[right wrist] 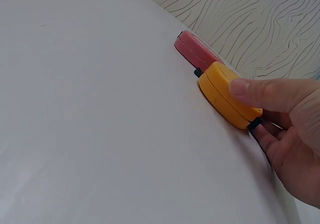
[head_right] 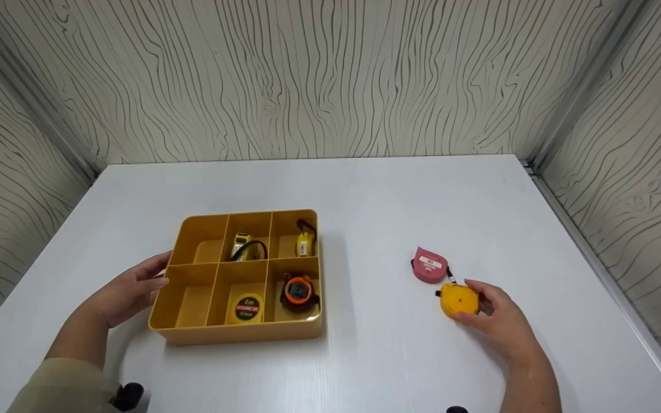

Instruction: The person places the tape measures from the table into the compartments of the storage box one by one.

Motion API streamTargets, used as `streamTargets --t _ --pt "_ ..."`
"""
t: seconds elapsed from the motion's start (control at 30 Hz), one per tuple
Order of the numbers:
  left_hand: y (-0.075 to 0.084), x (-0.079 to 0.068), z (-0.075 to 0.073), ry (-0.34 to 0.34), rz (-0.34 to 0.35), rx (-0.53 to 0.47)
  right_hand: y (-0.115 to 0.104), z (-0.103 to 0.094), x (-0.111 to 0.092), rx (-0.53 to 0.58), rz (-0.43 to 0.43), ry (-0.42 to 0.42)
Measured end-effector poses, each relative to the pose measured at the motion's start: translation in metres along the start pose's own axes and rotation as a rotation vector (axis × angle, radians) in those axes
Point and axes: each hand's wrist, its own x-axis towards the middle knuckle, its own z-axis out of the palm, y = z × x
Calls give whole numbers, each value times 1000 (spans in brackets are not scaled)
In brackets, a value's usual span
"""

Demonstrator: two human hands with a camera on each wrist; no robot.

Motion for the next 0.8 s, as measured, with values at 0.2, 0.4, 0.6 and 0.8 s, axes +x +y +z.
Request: streamTargets --t 0.2,0.4,0.6,0.8 --pt "0 0 0 -1 -5 7 -1 5 2 -38 29 34" --pt "1 0 1 0 -5 0 -2 8 2 -66 24 46" --pt "-1 1 1 -6 6 -2 -2 9 1 -79 -9 54" --pt "0 0 1 -2 5 18 -3 11 1 -68 -8 41"
